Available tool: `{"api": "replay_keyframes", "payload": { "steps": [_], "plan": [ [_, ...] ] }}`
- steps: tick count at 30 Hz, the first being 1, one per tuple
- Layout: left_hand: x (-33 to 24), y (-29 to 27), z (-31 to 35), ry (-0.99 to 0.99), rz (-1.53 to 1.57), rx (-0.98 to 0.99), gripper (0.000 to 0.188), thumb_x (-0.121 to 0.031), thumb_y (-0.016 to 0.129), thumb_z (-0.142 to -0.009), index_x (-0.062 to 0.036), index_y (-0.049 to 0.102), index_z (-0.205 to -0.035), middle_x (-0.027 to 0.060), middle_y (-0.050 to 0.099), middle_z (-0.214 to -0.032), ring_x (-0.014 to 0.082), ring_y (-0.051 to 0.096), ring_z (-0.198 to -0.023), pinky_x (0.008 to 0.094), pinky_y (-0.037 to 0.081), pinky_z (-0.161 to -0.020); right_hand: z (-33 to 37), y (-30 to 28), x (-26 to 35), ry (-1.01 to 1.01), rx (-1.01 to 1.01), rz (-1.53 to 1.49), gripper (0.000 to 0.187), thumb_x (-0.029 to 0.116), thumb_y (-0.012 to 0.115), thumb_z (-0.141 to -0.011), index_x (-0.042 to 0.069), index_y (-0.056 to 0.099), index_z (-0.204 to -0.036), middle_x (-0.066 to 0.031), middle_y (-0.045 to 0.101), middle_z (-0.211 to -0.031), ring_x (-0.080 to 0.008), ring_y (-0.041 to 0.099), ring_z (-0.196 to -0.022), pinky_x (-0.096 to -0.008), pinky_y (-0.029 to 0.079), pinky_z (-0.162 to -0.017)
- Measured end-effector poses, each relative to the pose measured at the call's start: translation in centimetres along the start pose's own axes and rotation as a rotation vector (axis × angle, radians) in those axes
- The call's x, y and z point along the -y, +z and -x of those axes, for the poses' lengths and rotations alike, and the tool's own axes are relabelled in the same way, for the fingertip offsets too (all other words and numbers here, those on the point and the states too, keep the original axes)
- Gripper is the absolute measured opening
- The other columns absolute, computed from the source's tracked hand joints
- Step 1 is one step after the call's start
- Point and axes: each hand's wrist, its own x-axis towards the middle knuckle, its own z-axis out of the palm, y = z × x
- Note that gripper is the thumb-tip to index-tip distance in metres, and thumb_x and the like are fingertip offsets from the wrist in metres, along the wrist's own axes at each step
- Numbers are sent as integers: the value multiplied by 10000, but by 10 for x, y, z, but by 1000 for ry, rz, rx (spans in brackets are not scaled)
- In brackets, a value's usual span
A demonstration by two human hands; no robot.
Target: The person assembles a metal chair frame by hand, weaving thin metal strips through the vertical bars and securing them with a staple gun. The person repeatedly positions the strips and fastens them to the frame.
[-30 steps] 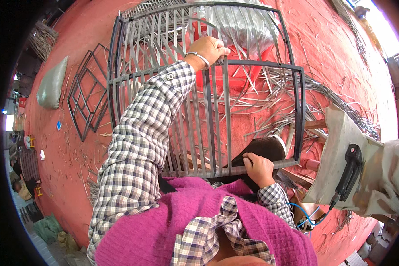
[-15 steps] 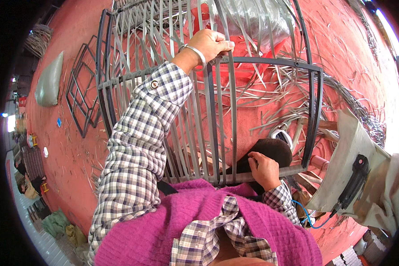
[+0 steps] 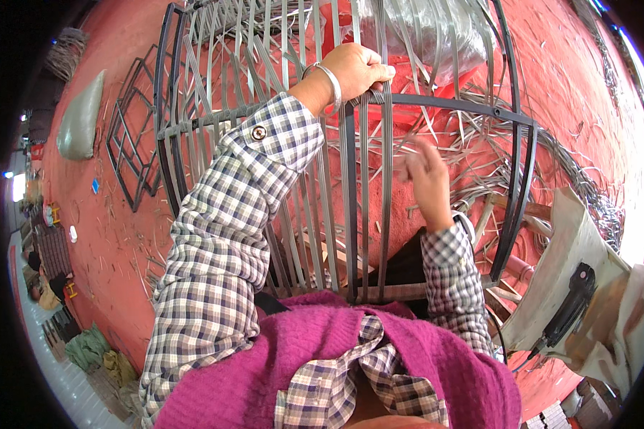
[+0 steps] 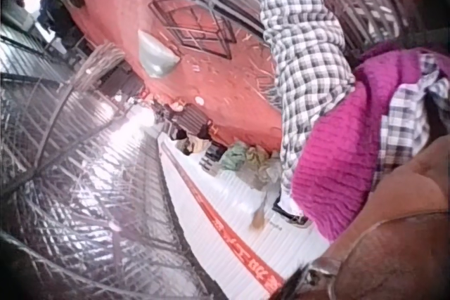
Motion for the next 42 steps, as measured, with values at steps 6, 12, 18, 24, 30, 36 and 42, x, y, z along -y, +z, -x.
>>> {"api": "replay_keyframes", "payload": {
  "steps": [6, 12, 18, 24, 30, 36, 42],
  "plan": [
    [12, 2, -12, -63, -113, 157, 289, -311, 615, -873, -29, 666, -835, 14, 598, -667, 89, 519, -633, 269, 436, -599, -57, 36, 30, 28, 129, -798, 277, 18, 435, -929, 41, 522, -1190, -43, 616, -857, -75, 484, -592, -206, 390, -493],
    [9, 9, -10, 10, -464, -202, 243, -306, 600, -864, -74, 672, -866, 68, 664, -732, 208, 634, -716, 333, 483, -655, -74, 45, 19, -24, 159, -479, 218, 13, 464, -917, 33, 579, -1100, -71, 652, -911, -117, 631, -662, -195, 468, -499],
    [-3, 25, 38, 316, -542, -293, 280, -391, 662, -788, -134, 673, -898, 33, 622, -919, 249, 639, -760, 366, 505, -643, -74, 47, 18, -149, -146, 190, 172, 19, 493, -876, -12, 650, -941, -66, 667, -852, -105, 599, -656, -256, 463, -544],
    [4, 22, 35, 355, -431, -323, 291, -378, 699, -749, -117, 668, -873, 24, 615, -839, 237, 629, -721, 350, 496, -628, -86, 52, 13, -172, -104, 58, 194, 36, 502, -852, -21, 638, -978, -128, 666, -839, -159, 608, -739, -318, 465, -643],
    [4, 23, 37, 384, -454, -298, 289, -401, 625, -810, -122, 672, -871, 41, 633, -821, 252, 628, -728, 358, 492, -621, -47, 37, 31, -351, -153, 621, 115, 79, 546, -828, -3, 618, -793, -149, 577, -750, -272, 567, -742, -364, 443, -674],
    [3, 24, 33, 321, -529, -261, 355, -457, 524, -866, -140, 679, -829, 63, 625, -704, 286, 617, -674, 386, 477, -572, -22, 18, 69, -603, -19, 188, 187, 158, 565, -865, 10, 614, -761, -77, 509, -928, -224, 503, -871, -328, 435, -728],
    [0, 21, 31, 276, -608, -254, 398, -443, 452, -906, -131, 670, -792, 114, 620, -656, 314, 609, -628, 432, 456, -540, -22, 40, 72, -348, 210, -525, 286, 206, 395, -991, 19, 518, -813, -11, 461, -726, -68, 373, -576, -202, 296, -511]
  ]
}}
